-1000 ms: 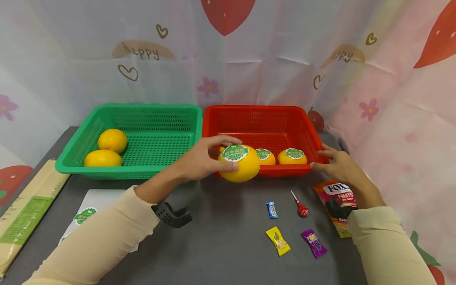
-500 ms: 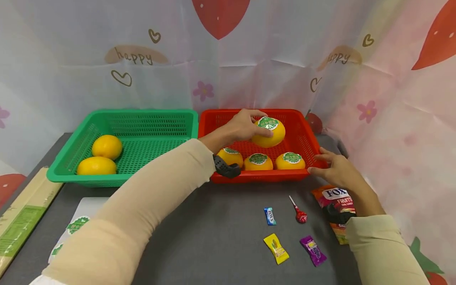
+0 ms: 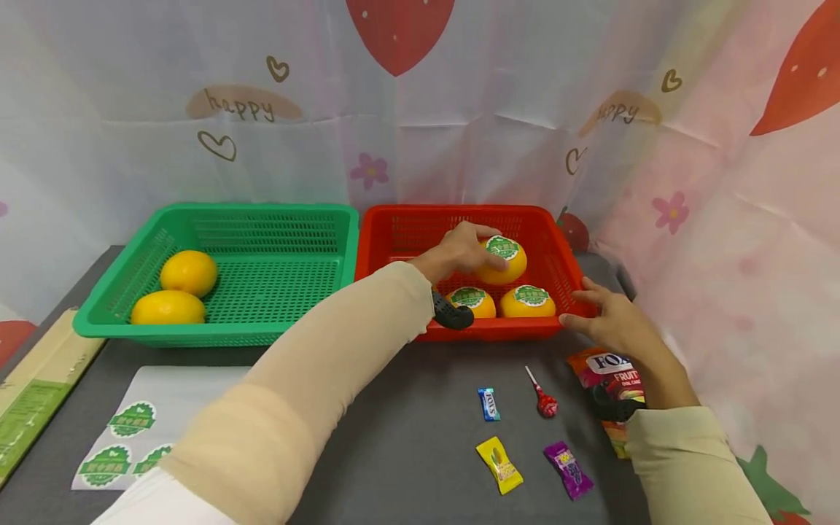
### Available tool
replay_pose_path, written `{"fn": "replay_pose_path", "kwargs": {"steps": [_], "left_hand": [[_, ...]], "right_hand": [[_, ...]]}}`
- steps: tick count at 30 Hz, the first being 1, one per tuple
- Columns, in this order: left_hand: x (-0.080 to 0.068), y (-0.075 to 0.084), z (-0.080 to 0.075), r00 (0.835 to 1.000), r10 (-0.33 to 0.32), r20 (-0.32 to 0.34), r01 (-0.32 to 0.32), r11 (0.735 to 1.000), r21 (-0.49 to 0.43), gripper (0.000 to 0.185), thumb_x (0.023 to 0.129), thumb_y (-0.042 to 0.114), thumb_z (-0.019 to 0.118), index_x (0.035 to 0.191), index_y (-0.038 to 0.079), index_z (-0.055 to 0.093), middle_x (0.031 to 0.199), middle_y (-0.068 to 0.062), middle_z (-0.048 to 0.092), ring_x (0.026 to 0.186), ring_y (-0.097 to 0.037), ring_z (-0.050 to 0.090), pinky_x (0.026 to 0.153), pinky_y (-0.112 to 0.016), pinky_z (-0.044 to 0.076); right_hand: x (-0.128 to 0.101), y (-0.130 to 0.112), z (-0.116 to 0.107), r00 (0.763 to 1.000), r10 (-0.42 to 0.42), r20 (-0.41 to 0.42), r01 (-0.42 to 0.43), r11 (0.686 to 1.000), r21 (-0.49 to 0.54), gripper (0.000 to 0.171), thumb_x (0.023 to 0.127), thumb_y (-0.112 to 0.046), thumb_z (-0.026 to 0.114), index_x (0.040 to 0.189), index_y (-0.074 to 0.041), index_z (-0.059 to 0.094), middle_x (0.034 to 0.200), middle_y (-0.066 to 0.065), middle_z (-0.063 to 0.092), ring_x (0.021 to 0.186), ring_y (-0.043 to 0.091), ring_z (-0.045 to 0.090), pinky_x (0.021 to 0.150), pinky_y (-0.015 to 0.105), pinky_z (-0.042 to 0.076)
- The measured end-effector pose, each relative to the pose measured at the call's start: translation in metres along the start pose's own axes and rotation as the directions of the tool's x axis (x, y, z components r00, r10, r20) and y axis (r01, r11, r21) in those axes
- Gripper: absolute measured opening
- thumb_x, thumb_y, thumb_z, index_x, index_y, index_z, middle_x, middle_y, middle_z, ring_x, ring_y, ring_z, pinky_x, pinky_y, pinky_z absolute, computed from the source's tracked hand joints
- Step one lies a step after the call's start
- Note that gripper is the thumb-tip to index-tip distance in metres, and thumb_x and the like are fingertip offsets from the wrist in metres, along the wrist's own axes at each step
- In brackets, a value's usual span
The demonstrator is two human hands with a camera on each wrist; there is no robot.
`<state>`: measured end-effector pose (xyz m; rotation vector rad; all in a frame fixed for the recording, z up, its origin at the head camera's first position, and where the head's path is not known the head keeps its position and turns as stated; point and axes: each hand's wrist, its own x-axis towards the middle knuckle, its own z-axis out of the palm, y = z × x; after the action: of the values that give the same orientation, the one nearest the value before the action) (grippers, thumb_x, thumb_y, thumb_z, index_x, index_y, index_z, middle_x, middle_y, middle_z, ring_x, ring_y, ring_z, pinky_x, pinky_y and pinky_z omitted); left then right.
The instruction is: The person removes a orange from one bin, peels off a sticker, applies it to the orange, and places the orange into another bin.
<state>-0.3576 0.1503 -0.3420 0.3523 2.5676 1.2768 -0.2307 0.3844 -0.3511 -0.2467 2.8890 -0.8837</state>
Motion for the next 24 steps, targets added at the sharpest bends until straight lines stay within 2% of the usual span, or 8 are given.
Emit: {"fn": "replay_pose_path", "kwargs": {"steps": [4, 9, 14, 24], "left_hand": [[0.006, -0.003, 0.01, 0.999, -0.033, -0.031, 0.034, 0.999, 0.042, 0.06, 0.078, 0.028, 0.083, 0.133, 0.024, 0.061, 0.115, -0.001, 0.059, 0.107, -0.02, 0.046, 0.08, -0.024, 0.048], [0.008, -0.006, 0.019, 0.998, -0.036, -0.055, 0.041, 0.994, 0.102, 0.06, 0.078, 0.031, 0.082, 0.134, 0.022, 0.061, 0.115, 0.0, 0.062, 0.103, -0.019, 0.051, 0.08, -0.026, 0.047], [0.008, -0.007, 0.028, 0.999, -0.029, -0.032, 0.031, 0.996, 0.081, 0.056, 0.079, 0.028, 0.082, 0.131, 0.019, 0.063, 0.11, -0.002, 0.063, 0.095, -0.018, 0.055, 0.077, -0.026, 0.049], [0.011, -0.009, 0.049, 0.999, -0.022, -0.033, 0.024, 0.998, 0.059, 0.057, 0.079, 0.024, 0.081, 0.132, 0.019, 0.062, 0.113, -0.006, 0.057, 0.103, -0.019, 0.048, 0.077, -0.027, 0.05]], "right_hand": [[-0.001, 0.0, 0.0, 1.0, 0.003, 0.008, -0.003, 1.0, 0.003, 0.066, 0.093, -0.035, 0.065, 0.138, 0.01, 0.045, 0.152, 0.027, 0.023, 0.124, 0.053, 0.036, 0.083, 0.046, 0.049], [-0.002, -0.001, 0.0, 1.0, 0.007, 0.026, -0.008, 1.0, 0.027, 0.066, 0.094, -0.035, 0.064, 0.138, 0.01, 0.044, 0.153, 0.027, 0.019, 0.129, 0.055, 0.027, 0.09, 0.057, 0.044], [-0.005, -0.004, -0.002, 1.0, 0.022, 0.019, -0.022, 1.0, 0.02, 0.067, 0.093, -0.036, 0.064, 0.138, 0.01, 0.045, 0.154, 0.025, 0.02, 0.13, 0.054, 0.027, 0.091, 0.059, 0.041], [-0.01, -0.006, 0.0, 1.0, 0.025, 0.009, -0.025, 1.0, -0.008, 0.066, 0.094, -0.037, 0.063, 0.139, 0.008, 0.046, 0.153, 0.025, 0.021, 0.131, 0.053, 0.026, 0.092, 0.059, 0.041]]}}
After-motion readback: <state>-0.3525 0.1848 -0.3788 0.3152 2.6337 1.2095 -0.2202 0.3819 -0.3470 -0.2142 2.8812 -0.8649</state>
